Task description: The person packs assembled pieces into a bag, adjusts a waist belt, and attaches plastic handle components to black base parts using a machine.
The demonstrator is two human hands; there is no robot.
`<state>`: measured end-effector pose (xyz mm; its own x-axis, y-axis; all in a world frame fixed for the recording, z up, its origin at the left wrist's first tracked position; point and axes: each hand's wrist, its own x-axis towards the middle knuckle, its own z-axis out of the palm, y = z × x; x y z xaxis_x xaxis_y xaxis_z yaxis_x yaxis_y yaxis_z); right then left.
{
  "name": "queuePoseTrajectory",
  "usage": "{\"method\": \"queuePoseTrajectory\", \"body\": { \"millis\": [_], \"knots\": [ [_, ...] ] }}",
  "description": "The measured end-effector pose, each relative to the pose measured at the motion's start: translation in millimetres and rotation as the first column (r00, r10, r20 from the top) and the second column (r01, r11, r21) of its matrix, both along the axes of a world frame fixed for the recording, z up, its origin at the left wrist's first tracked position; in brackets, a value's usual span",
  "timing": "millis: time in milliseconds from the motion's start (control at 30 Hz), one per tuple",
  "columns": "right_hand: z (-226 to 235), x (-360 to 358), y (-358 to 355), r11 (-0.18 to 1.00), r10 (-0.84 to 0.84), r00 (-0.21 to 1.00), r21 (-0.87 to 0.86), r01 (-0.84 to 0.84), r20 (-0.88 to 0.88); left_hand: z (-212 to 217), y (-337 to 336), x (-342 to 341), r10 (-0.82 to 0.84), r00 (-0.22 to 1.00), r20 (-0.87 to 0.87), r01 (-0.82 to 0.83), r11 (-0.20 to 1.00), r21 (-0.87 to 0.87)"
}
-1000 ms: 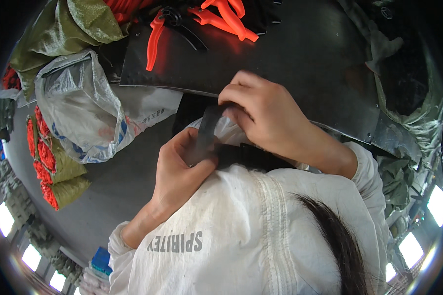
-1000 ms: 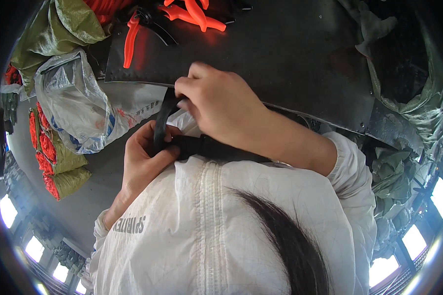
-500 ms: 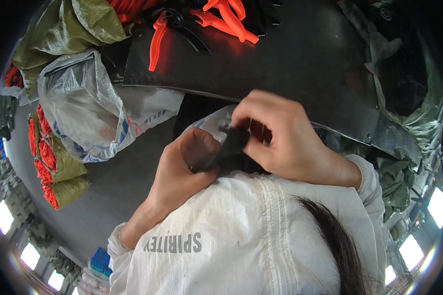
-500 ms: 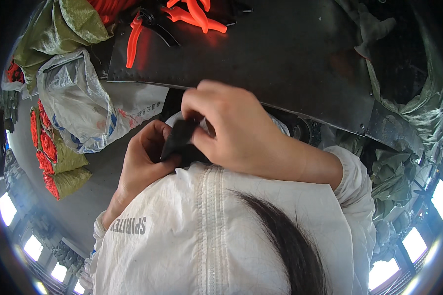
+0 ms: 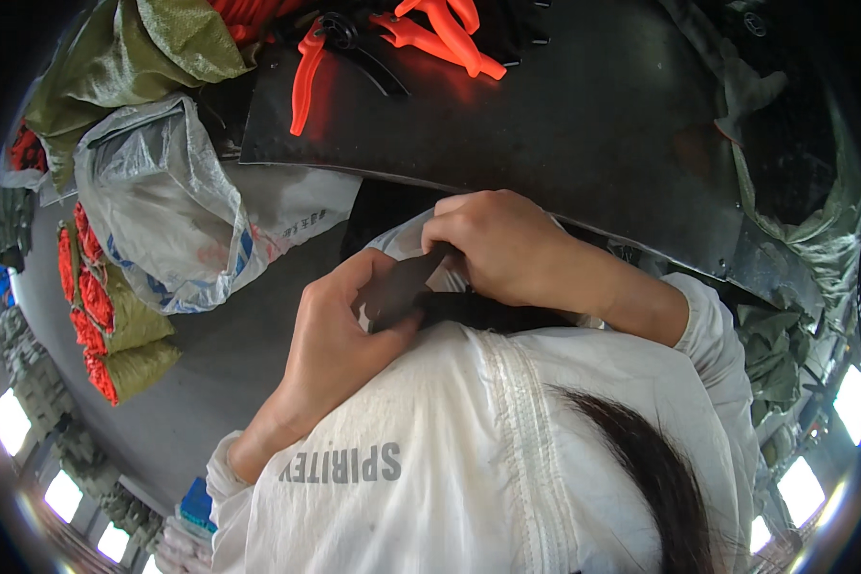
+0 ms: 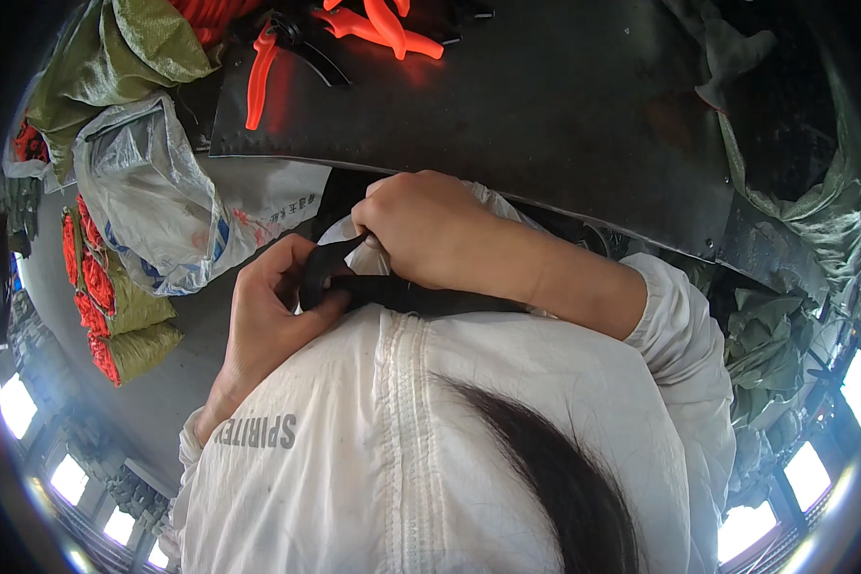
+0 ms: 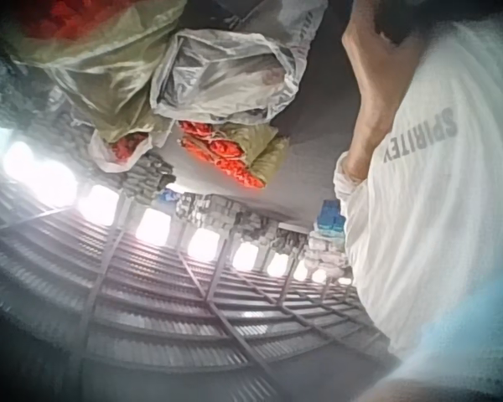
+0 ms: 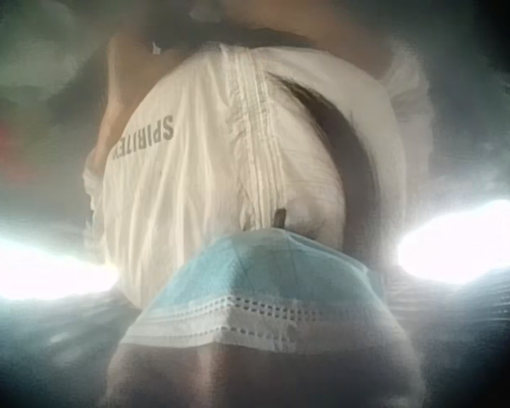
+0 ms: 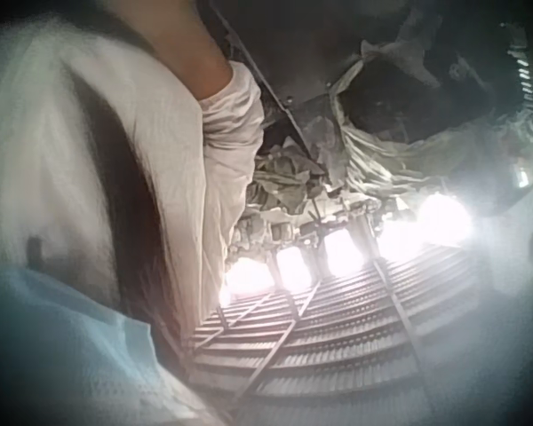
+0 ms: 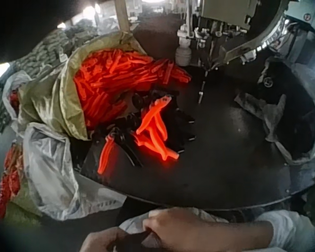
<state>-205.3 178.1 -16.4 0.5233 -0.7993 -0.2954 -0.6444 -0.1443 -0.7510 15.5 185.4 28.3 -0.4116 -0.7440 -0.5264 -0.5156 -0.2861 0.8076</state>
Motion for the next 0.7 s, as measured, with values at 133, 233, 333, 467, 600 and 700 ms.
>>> {"method": "queuePoseTrajectory", "body": {
  "millis": [133, 233, 333, 467, 600, 700],
  "knots": [
    [-25, 1, 0, 0.998, -0.019, 0.999, 0.062, 0.018, 0.027, -2, -9, -2, -0.047, 0.998, 0.044, 0.046, 0.999, 0.014],
    [-25, -6, -1, 0.98, -0.114, 0.938, -0.119, 0.161, 0.328, -6, -10, 0, -0.032, 0.998, 0.061, 0.028, 0.998, 0.062],
    [4, -11, -6, 0.866, -0.494, 0.767, 0.153, 0.476, 0.411, -11, -12, 2, 0.323, 0.925, -0.198, -0.167, 0.817, 0.551],
    [20, -7, -2, 0.85, -0.467, 0.833, 0.412, 0.329, 0.298, -4, -18, -6, 0.534, 0.809, -0.244, -0.214, 0.655, 0.725],
    [4, -7, 8, 0.811, -0.481, 0.761, 0.551, 0.198, 0.435, -13, -14, 3, 0.364, 0.893, -0.264, -0.146, 0.791, 0.594],
    [1, -8, 9, 0.834, -0.442, 0.823, 0.502, 0.23, 0.357, -11, -15, 2, 0.295, 0.927, -0.23, -0.145, 0.85, 0.507]
  ]
}}
